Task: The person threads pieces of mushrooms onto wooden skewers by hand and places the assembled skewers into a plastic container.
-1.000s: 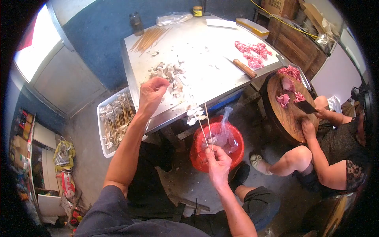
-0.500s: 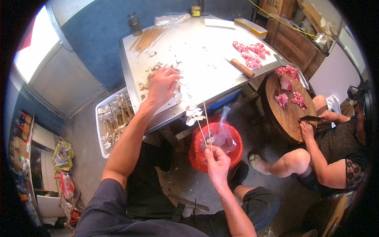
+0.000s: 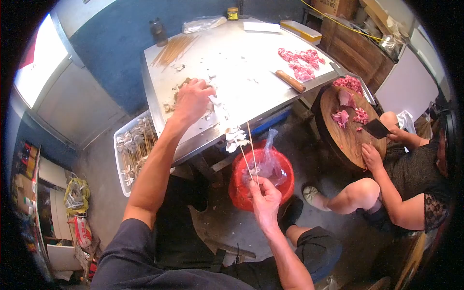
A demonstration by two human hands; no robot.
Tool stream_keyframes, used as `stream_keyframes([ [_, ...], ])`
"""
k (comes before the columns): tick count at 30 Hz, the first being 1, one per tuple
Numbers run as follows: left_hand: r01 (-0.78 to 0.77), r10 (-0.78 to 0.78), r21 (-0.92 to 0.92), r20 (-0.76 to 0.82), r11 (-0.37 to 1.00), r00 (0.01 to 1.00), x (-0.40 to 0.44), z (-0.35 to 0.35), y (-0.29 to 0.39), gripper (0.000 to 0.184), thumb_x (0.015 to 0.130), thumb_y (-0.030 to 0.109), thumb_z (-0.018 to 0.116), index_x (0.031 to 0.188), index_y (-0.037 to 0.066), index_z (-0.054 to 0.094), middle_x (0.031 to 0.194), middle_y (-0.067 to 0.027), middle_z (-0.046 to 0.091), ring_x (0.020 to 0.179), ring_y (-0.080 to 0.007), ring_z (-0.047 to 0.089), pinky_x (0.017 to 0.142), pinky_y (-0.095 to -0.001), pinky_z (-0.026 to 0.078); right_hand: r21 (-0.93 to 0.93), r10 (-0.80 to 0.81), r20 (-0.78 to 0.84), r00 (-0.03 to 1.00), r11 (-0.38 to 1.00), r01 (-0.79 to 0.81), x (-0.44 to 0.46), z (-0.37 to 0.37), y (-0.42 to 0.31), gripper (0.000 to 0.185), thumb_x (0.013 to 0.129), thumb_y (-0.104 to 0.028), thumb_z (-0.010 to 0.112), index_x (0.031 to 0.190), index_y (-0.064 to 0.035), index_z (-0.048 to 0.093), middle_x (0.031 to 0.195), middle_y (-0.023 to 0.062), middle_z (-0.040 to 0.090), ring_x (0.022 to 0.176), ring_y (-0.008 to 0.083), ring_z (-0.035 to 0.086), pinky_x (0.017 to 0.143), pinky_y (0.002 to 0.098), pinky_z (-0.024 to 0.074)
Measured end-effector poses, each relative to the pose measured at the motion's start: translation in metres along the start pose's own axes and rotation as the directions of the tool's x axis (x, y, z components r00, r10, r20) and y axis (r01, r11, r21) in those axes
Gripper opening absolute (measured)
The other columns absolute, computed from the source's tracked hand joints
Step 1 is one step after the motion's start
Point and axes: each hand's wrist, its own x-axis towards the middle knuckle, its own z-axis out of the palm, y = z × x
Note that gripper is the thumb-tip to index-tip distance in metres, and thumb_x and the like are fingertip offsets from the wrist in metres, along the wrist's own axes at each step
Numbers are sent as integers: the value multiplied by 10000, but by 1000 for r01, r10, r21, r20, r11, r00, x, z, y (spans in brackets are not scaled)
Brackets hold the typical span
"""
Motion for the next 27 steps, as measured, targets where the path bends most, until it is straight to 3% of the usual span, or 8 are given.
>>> stream_keyframes([
  [5, -21, 20, -38, -14, 999, 1000, 5, -1, 10, 186, 734, 41, 653, 897, 101, 721, 1030, -81, 621, 1036, -270, 550, 891, -425, 450, -12, -10, -2, 1000, 1000, 10, -1, -1, 7, 166, 935, -159, 631, 989, -12, 685, 691, -65, 563, 613, 22, 470, 540, 199, 382],
  [8, -134, 133, -12, -59, 991, 989, 8, 9, 9, 173, 753, 38, 640, 897, 94, 720, 1148, -102, 605, 1189, -306, 496, 975, -459, 402, -19, -17, -7, 1000, 1000, 17, -1, -3, 7, 174, 935, -166, 632, 990, -11, 687, 685, -66, 558, 610, 21, 465, 538, 200, 380],
  [10, -134, 128, 73, 84, 988, 988, 6, 11, 6, 152, 763, 38, 633, 890, 82, 707, 1209, -115, 590, 1296, -331, 423, 1034, -484, 351, -25, -19, -2, 1000, 999, 19, -1, -4, 8, 179, 936, -170, 632, 993, -10, 687, 681, -67, 555, 609, 21, 461, 537, 201, 379],
  [14, -114, 105, 61, 136, 992, 985, 6, 9, 2, 106, 772, 35, 623, 864, 63, 669, 1199, -116, 588, 1314, -334, 410, 1047, -486, 340, -61, -34, -25, 999, 998, 32, 0, -6, 11, 183, 934, -175, 633, 1000, -14, 691, 675, -70, 551, 604, 23, 455, 539, 202, 377],
  [20, -163, 164, 12, -38, 986, 986, 9, -9, 6, 134, 779, -10, 585, 883, 41, 651, 1154, -126, 603, 1241, -293, 460, 982, -449, 383, -45, -45, -23, 999, 998, 44, 0, -6, 9, 182, 935, -175, 632, 1000, -16, 691, 669, -72, 547, 606, 19, 455, 534, 199, 371],
  [22, -134, 99, -187, -186, 973, 978, 9, -19, 8, 115, 774, -5, 594, 872, 40, 633, 1057, -118, 631, 1109, -302, 536, 899, -422, 432, -46, -53, -21, 998, 998, 52, 1, -5, 9, 183, 935, -175, 632, 1000, -13, 689, 670, -72, 544, 608, 16, 453, 532, 198, 368],
  [26, -5, -56, -301, -195, 954, 979, 4, -24, 10, 93, 791, -14, 590, 869, 30, 616, 944, -125, 648, 912, -289, 615, 766, -385, 486, -57, -21, -12, 1000, 998, 20, 0, -4, 7, 180, 935, -173, 634, 992, -10, 685, 669, -77, 535, 604, 14, 442, 528, 198, 362],
  [27, 88, -171, -443, -152, 892, 973, 1, -22, 12, 101, 809, -18, 581, 899, 15, 613, 905, -115, 650, 834, -258, 630, 715, -355, 498, -72, -23, -9, 1000, 997, 22, 0, -4, 8, 177, 934, -171, 636, 988, -10, 685, 666, -77, 535, 601, 15, 440, 527, 198, 362],
])
